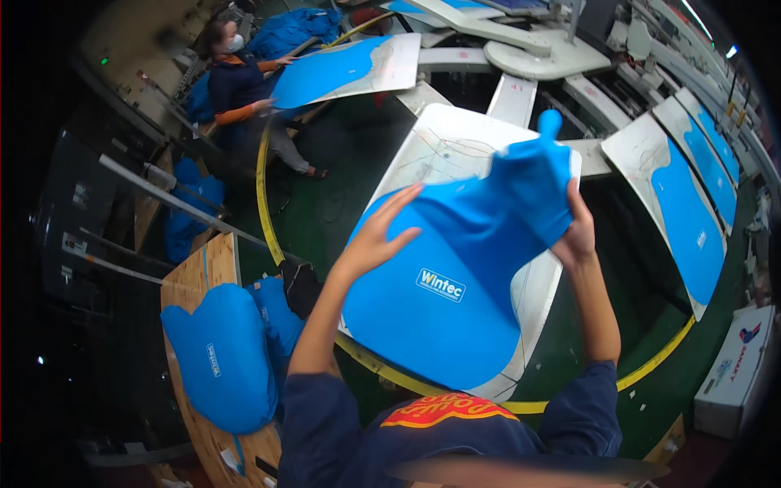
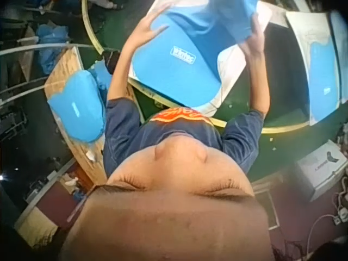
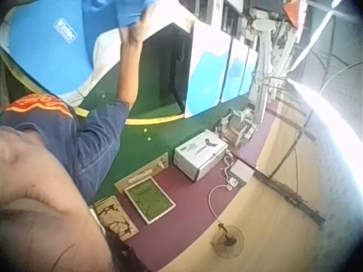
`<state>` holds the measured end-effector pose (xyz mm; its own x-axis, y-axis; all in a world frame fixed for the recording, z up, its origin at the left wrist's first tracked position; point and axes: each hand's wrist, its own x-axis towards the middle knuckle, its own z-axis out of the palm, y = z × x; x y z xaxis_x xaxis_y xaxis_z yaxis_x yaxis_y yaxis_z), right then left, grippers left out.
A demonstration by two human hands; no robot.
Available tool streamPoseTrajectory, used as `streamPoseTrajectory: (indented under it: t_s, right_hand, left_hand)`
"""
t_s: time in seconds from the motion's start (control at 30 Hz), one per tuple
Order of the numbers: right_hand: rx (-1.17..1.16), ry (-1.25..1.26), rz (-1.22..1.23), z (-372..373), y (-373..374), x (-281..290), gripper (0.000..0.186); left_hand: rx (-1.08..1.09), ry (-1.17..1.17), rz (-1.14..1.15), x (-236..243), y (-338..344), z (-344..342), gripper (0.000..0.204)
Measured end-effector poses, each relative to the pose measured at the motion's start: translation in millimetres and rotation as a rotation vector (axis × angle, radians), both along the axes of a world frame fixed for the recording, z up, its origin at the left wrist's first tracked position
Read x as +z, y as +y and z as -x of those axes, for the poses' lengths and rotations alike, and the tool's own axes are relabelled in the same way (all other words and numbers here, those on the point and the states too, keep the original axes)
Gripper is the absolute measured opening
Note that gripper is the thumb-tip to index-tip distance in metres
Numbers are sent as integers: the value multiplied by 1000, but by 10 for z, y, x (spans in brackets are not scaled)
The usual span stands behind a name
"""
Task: Operating a manual or automatic screen printing machine to apply graphics to blue shirts.
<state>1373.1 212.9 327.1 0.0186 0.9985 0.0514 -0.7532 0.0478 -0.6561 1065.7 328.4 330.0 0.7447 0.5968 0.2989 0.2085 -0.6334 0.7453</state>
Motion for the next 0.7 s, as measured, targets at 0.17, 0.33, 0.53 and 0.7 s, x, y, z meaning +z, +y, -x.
streamPoseTrajectory:
  t_s: [0.17, 0.33, 0.53, 0.7]
  right_hand:
    - [389, -180, 0, 1193, -689, 1021, 78]
    - [517, -88, -216, 1830, -918, 1592, 75]
    - [76, -276, -1129, 2493, -657, 2402, 46]
    - [-661, -684, -779, 3087, -43, 2748, 40]
  left_hand:
    - [-281, 64, 88, 427, -111, 339, 58]
    - [-120, -42, 93, 570, -555, 1424, 32]
    - [264, -192, -65, 560, -1096, 2955, 19]
    - [778, -333, 1, 458, -1977, 4106, 17]
